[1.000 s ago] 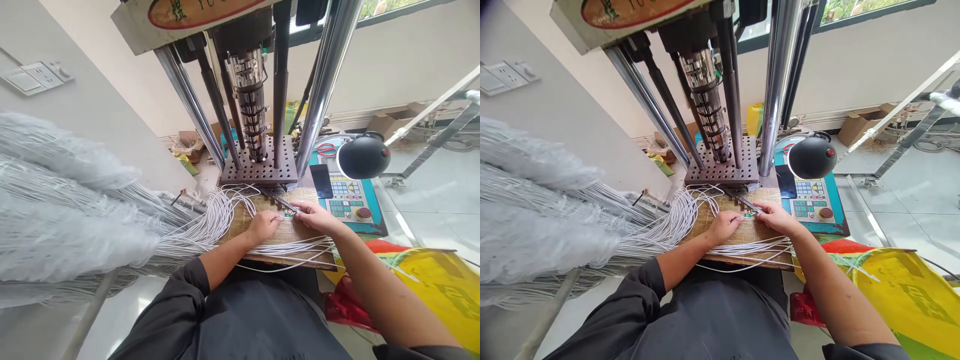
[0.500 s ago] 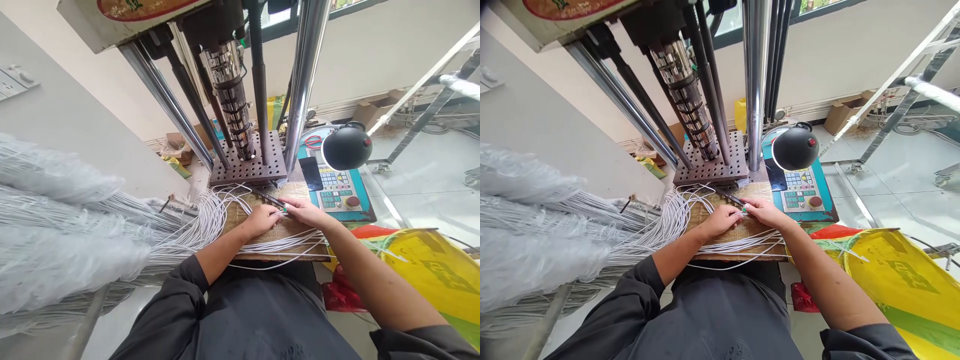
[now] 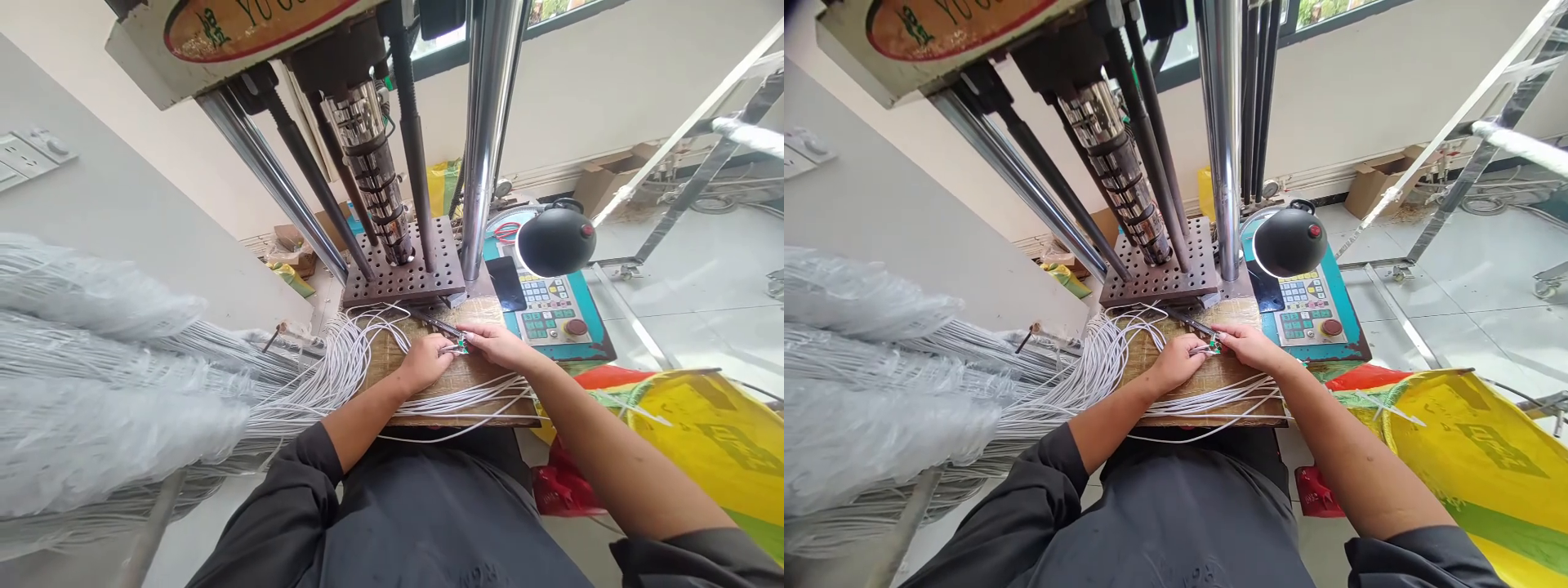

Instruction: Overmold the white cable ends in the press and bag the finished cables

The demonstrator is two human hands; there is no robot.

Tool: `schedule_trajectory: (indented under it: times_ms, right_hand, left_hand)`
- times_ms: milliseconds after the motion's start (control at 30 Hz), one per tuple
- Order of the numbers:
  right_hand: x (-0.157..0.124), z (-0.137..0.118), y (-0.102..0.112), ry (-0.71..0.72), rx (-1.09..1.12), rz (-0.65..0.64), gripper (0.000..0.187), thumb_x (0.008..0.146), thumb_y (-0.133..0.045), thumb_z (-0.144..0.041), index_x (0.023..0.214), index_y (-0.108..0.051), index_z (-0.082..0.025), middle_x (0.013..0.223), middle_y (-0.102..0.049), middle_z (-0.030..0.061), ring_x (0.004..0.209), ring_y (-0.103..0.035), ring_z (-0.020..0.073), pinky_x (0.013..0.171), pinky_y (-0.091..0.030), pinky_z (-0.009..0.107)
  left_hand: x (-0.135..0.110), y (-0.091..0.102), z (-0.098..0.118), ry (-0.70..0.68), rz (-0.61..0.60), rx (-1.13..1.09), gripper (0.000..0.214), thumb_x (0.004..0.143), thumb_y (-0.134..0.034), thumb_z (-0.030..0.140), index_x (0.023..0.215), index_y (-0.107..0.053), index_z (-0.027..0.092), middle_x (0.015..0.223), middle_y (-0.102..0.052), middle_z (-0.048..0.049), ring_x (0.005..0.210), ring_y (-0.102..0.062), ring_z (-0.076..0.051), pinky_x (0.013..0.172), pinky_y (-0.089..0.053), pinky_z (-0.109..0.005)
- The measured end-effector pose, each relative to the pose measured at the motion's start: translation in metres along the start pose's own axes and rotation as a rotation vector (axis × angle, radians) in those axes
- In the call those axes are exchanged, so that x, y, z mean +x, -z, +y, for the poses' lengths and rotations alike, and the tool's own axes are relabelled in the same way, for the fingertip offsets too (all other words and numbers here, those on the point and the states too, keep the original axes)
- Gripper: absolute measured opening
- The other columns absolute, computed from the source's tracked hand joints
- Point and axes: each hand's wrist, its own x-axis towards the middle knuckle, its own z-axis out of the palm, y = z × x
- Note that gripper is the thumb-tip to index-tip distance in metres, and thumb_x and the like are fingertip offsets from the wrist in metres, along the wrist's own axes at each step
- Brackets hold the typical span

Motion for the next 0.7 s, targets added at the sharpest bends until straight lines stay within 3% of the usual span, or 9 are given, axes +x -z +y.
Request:
schedule_trajectory:
  times_ms: [100, 167, 267, 500, 700]
  right_hand:
    - [-0.002, -0.004, 0.001, -0.059, 0.061, -0.039, 0.059, 0.078, -0.063, -0.036, 0.134, -0.063, -0.017, 0.064, -0.059, -0.0046, 0.041, -0.032, 0.0062, 0.039, -0.024, 0.021]
    - [-0.005, -0.009, 0.001, -0.024, 0.048, -0.054, 0.06, 0.071, -0.065, -0.025, 0.131, -0.066, -0.018, 0.069, -0.065, -0.0028, 0.048, -0.045, 0.0087, 0.046, -0.038, 0.022]
    - [-0.009, -0.014, 0.002, 0.09, -0.032, -0.051, 0.066, 0.062, -0.069, -0.013, 0.128, -0.068, -0.021, 0.089, -0.074, 0.0009, 0.079, -0.064, 0.0163, 0.073, -0.053, 0.027]
    - [-0.01, -0.012, 0.004, 0.108, -0.148, -0.045, 0.068, 0.064, -0.079, -0.022, 0.132, -0.066, -0.022, 0.086, -0.074, 0.0001, 0.088, -0.068, 0.0214, 0.085, -0.057, 0.034]
    - [-0.01, -0.015, 0.004, 0.104, -0.188, -0.037, 0.068, 0.067, -0.08, -0.023, 0.134, -0.065, -0.021, 0.106, -0.077, 0.0032, 0.1, -0.069, 0.0239, 0.094, -0.055, 0.037]
  left_hand:
    - [-0.001, -0.002, -0.002, 0.004, 0.002, -0.004, 0.018, 0.091, -0.057, 0.025, 0.085, -0.072, 0.016, 0.085, -0.066, -0.004, 0.081, -0.058, -0.016, 0.078, -0.043, -0.026]
    - [0.001, -0.002, -0.004, 0.027, -0.018, -0.042, 0.02, 0.092, -0.058, 0.028, 0.083, -0.071, 0.016, 0.084, -0.065, -0.0031, 0.08, -0.057, -0.015, 0.077, -0.042, -0.025]
    - [0.004, 0.001, -0.007, 0.104, -0.058, -0.13, 0.022, 0.089, -0.061, 0.033, 0.078, -0.068, 0.015, 0.077, -0.062, -0.0004, 0.075, -0.054, -0.014, 0.071, -0.039, -0.025]
    - [0.008, 0.003, -0.009, 0.215, -0.077, -0.229, 0.025, 0.086, -0.06, 0.037, 0.077, -0.066, 0.013, 0.068, -0.056, 0.0027, 0.066, -0.046, -0.012, 0.066, -0.035, -0.025]
    - [0.009, 0.001, -0.011, 0.201, -0.082, -0.194, 0.025, 0.085, -0.06, 0.037, 0.081, -0.069, 0.014, 0.075, -0.061, 0.0003, 0.072, -0.052, -0.014, 0.071, -0.039, -0.026]
